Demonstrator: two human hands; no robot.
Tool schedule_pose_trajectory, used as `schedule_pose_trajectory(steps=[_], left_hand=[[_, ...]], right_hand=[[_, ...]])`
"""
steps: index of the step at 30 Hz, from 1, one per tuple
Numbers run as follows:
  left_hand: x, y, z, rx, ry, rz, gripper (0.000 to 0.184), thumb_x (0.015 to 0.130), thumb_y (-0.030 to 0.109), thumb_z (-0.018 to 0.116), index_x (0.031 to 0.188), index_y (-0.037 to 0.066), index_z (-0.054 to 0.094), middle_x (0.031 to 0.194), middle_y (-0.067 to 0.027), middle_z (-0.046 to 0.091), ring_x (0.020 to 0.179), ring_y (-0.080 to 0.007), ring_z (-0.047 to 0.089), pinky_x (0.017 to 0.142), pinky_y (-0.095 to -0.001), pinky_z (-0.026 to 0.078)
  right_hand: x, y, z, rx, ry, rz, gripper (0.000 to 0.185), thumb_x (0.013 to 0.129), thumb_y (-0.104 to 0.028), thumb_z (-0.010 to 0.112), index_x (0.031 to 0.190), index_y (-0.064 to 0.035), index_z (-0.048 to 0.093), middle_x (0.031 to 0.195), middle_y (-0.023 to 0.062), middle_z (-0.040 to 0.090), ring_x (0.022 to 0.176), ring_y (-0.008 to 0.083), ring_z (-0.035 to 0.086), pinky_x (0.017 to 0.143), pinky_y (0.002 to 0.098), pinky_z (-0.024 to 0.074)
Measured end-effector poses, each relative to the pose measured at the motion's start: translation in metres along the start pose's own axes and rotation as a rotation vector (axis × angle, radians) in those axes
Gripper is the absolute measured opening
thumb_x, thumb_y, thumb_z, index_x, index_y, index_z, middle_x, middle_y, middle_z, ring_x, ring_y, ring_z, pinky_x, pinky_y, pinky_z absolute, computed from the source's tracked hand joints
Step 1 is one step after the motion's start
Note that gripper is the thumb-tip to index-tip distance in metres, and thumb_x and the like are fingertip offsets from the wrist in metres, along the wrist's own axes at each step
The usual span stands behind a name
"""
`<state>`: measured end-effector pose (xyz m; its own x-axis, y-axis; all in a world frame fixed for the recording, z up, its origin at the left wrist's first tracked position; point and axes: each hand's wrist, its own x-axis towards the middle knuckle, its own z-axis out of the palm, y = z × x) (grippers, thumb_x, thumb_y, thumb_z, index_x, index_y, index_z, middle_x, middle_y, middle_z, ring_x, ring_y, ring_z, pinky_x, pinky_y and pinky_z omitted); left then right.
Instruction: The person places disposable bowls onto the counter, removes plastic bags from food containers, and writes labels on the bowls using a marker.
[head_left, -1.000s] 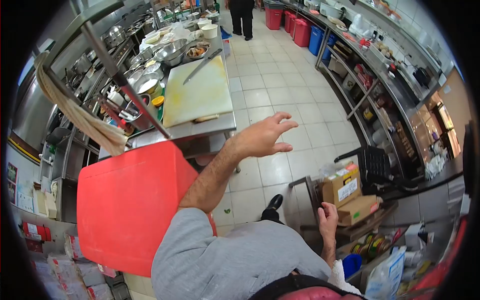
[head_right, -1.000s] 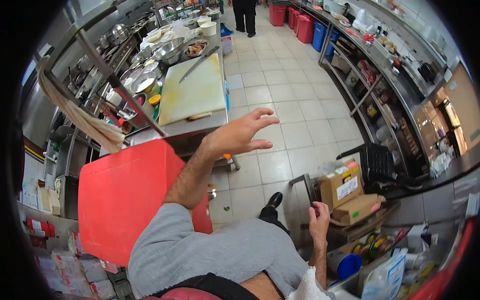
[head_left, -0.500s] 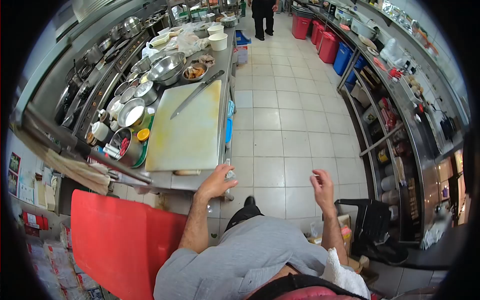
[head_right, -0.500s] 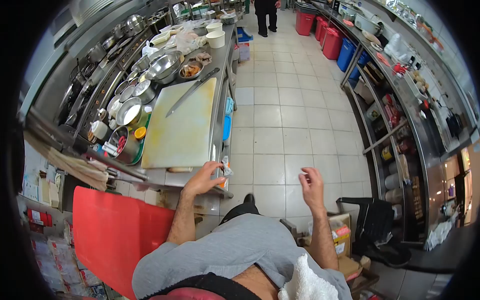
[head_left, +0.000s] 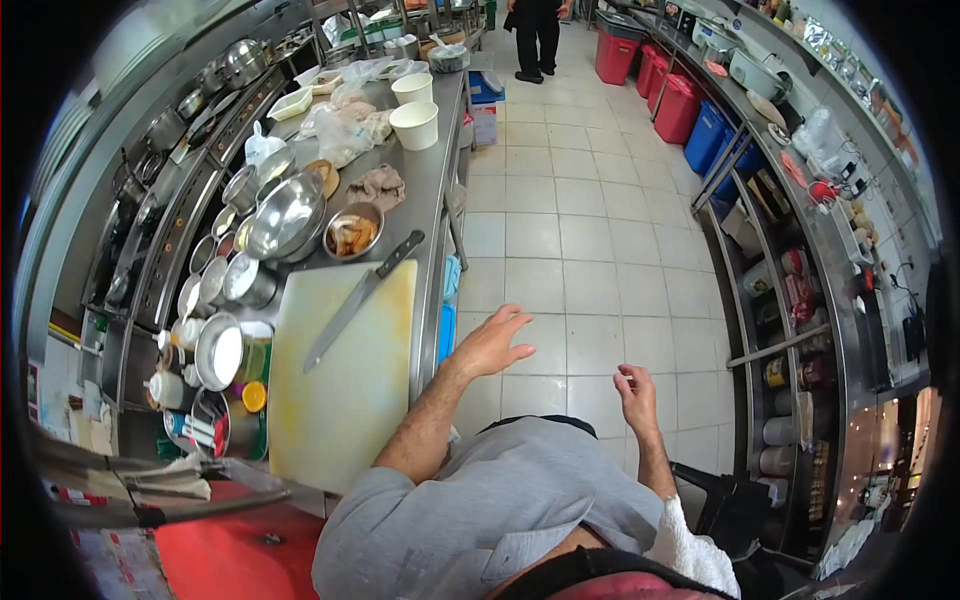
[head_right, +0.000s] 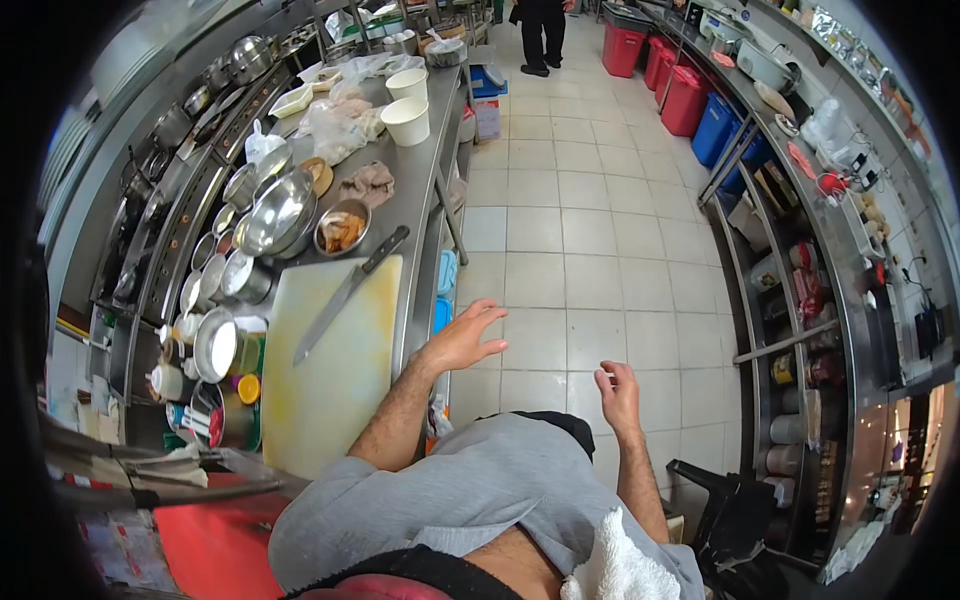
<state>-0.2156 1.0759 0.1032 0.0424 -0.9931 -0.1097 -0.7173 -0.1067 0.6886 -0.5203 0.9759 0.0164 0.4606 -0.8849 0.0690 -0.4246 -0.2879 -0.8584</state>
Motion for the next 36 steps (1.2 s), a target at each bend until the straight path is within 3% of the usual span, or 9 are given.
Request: schedule_pose_trajectory(steps=[6,10,13,17,19,22,27,33,36], left_hand=[[0.112,-0.043,-0.016,-0.037,-0.006,-0.030,0.056,0.084,0.035,0.060,0.129,0.005,0.042,0.136,-0.0183,0.032,0.122,-0.0340,0.040,0.100,-0.0391,0.037],[0.176,-0.079,-0.027,-0.053,0.014,-0.177,0.055,0.083,0.033,0.061,0.127,0.005,0.044,0.135,-0.0185,0.034,0.123,-0.0333,0.039,0.100,-0.0388,0.036],[0.222,-0.092,-0.043,-0.060,0.105,-0.304,0.054,0.083,0.032,0.062,0.126,0.004,0.044,0.133,-0.0187,0.037,0.122,-0.0330,0.040,0.100,-0.0381,0.036],[0.288,-0.112,-0.066,-0.095,0.235,-0.305,0.052,0.083,0.031,0.062,0.124,0.003,0.045,0.130,-0.0172,0.040,0.121,-0.0326,0.040,0.100,-0.0378,0.036],[0.324,-0.109,-0.084,-0.090,0.321,-0.321,0.052,0.083,0.029,0.062,0.124,0.003,0.045,0.127,-0.0151,0.042,0.116,-0.0308,0.045,0.097,-0.0376,0.039],[0.372,-0.125,-0.102,-0.169,0.350,-0.336,0.052,0.082,0.028,0.063,0.124,0.003,0.045,0.125,-0.0134,0.043,0.108,-0.0281,0.050,0.092,-0.0370,0.043],[0.452,-0.187,-0.142,-0.187,0.428,-0.339,0.050,0.082,0.027,0.064,0.122,0.003,0.047,0.122,-0.0129,0.046,0.097,-0.0253,0.055,0.085,-0.0358,0.046],[0.562,-0.258,-0.234,-0.201,0.474,-0.391,0.045,0.081,0.024,0.065,0.118,0.002,0.051,0.111,-0.0123,0.051,0.088,-0.0231,0.056,0.078,-0.0345,0.047],[0.615,-0.284,-0.292,-0.178,0.529,-0.343,0.041,0.081,0.022,0.065,0.114,0.002,0.053,0.104,-0.0125,0.053,0.083,-0.0216,0.056,0.075,-0.0335,0.047]], right_hand=[[0.129,0.051,-0.001,0.029,-0.012,0.190,0.028,0.088,-0.022,0.059,0.102,0.0023,0.060,0.093,0.0101,0.056,0.068,0.0150,0.058,0.062,0.0268,0.0482],[0.233,0.090,-0.015,0.017,-0.068,0.140,0.027,0.087,-0.022,0.060,0.100,0.0023,0.060,0.089,0.0101,0.057,0.065,0.0146,0.057,0.059,0.0265,0.0479],[0.341,0.073,-0.026,-0.018,-0.103,0.034,0.026,0.087,-0.020,0.061,0.098,0.0028,0.060,0.080,0.0083,0.058,0.061,0.0124,0.054,0.057,0.0258,0.0465],[0.481,0.048,-0.021,-0.050,-0.238,-0.068,0.025,0.087,-0.019,0.061,0.099,0.0031,0.060,0.079,0.0062,0.057,0.061,0.0105,0.052,0.057,0.0245,0.0449],[0.536,0.015,-0.008,0.056,-0.248,-0.166,0.024,0.087,-0.017,0.061,0.101,0.0030,0.059,0.077,0.0040,0.055,0.062,0.0089,0.050,0.057,0.0234,0.0435],[0.600,-0.001,0.029,0.116,-0.339,-0.143,0.024,0.087,-0.016,0.061,0.102,0.0025,0.059,0.076,0.0030,0.055,0.064,0.0084,0.050,0.057,0.0232,0.0437],[0.677,0.007,0.099,0.171,-0.496,-0.187,0.024,0.086,-0.016,0.062,0.102,0.0019,0.059,0.069,0.0009,0.053,0.061,0.0082,0.049,0.055,0.0230,0.0422],[0.777,0.005,0.135,0.089,-0.642,0.072,0.023,0.087,-0.019,0.062,0.098,0.0007,0.059,0.064,-0.0017,0.051,0.057,0.0065,0.046,0.052,0.0228,0.0395],[0.848,0.025,0.162,0.091,-0.628,0.035,0.021,0.087,-0.020,0.062,0.093,0.0007,0.060,0.062,-0.0020,0.051,0.056,0.0063,0.045,0.051,0.0228,0.0393]])
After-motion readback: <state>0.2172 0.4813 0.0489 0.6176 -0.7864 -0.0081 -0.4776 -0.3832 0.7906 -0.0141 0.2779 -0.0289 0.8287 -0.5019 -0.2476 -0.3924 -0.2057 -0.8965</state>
